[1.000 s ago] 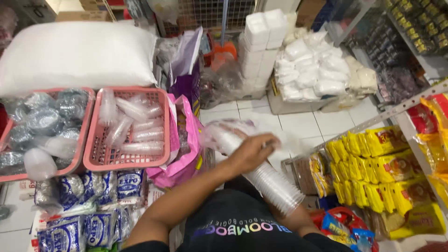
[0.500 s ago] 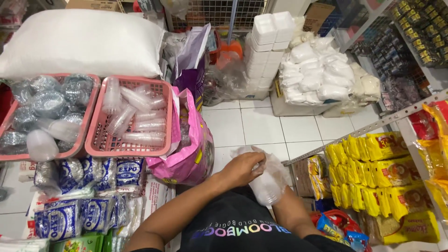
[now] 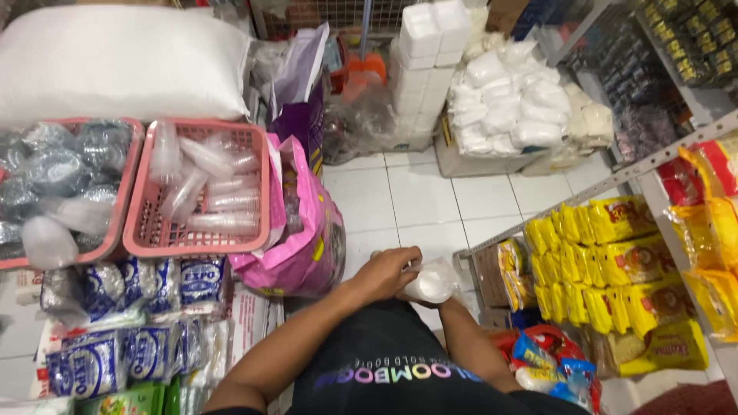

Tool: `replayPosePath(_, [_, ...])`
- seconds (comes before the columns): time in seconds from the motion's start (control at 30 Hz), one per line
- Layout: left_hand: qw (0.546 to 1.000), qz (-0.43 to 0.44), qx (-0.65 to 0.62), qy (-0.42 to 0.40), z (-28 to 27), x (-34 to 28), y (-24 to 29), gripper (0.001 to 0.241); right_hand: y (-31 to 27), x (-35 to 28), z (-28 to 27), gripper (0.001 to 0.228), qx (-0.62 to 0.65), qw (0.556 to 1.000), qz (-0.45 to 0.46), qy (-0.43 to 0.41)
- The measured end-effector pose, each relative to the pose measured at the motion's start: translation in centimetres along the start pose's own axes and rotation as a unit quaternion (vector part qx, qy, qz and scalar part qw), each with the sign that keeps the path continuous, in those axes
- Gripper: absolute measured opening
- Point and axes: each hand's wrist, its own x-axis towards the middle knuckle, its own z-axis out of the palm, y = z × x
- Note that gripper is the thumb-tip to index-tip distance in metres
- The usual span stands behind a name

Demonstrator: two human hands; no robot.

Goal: The person stacks clear plastic cups taken from a basket by hand and slides the stack into a plastic sleeve.

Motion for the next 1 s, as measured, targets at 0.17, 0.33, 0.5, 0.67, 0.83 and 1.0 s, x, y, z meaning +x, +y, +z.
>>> replayPosePath(0.17, [0.998,0.002,-0.004,0.065,-1.8,0.7,-0.5,0.019,-1.5,1.6,-0.3,0.051,0.127,0.966,0.124,-0.189])
replayPosePath(0.33, [0.995,-0.014,-0.003,0.098,-4.9,1.6,0.2,0.016,-4.2,2.1,0.5,0.051,0.177,0.939,0.121,-0.271])
replayPosePath(0.5, [0.989,-0.046,-0.016,0.137,-6.9,2.2,0.4,0.015,-6.3,1.1,0.9,0.068,0.248,0.923,0.139,-0.259])
replayPosePath(0.67, [0.972,-0.118,-0.109,0.171,-8.8,3.7,1.7,0.016,-7.7,0.3,2.4,0.081,0.193,0.957,0.062,-0.21])
replayPosePath(0.83, [0.979,0.016,-0.032,0.199,-9.1,6.1,3.2,0.014,-11.5,-1.6,5.3,0.087,0.119,0.947,-0.223,-0.2])
replayPosePath(1.0, [0.963,0.147,0.026,0.225,-7.9,9.0,5.0,0.02,-14.6,-0.6,7.9,0.06,-0.094,0.869,-0.474,-0.11])
